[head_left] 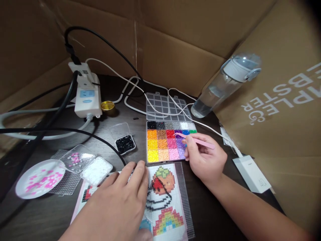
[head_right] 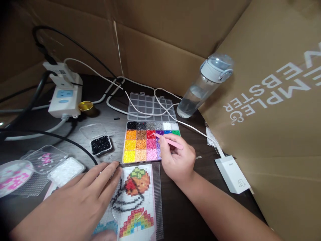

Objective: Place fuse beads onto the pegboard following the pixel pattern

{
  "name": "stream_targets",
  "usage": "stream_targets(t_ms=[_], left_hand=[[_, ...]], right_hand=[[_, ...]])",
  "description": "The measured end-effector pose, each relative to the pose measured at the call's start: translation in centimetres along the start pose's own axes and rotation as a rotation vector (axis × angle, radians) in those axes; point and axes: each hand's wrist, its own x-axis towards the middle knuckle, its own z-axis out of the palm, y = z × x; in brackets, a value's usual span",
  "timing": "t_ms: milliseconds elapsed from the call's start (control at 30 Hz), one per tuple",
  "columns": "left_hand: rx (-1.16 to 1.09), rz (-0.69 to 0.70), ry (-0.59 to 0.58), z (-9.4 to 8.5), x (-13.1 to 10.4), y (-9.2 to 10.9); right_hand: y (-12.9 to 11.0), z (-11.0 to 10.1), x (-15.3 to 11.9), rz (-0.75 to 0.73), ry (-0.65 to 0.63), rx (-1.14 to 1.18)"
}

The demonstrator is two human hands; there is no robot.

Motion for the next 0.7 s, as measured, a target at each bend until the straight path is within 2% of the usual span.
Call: stream_targets(t_ms=[167,300,367,467,600,700], left_hand=[[0.027,-0.026,-0.117,-0.7,0.4,0.4],[0.040,-0.011,-0.081,-0.3,0.5,0.4],[0.042,-0.009,-0.057,-0.1,0.4,0.4],[0.052,-0.023,-0.090,-0.1,0.4,0.4],[0.060,-0.027,-0.121,-0.2,0.5,0.5],[0.054,-0.018,-0.117,0.0,0.6,0.5]], right_hand=[[-0.3,0.1,1.3,0.220,0.068,0.372],[-0.2,-0.1,2.1,0.345,0.082,0.565],[-0.2,-0.2,2.3,0.415,0.071,0.598],[-0.1,-0.5,2.3,0.489,0.050,0.617],[0.1,-0.6,1.9,0.501,0.002,0.603],[0.1,-0.6,1.7,0.500,0.011,0.589]])
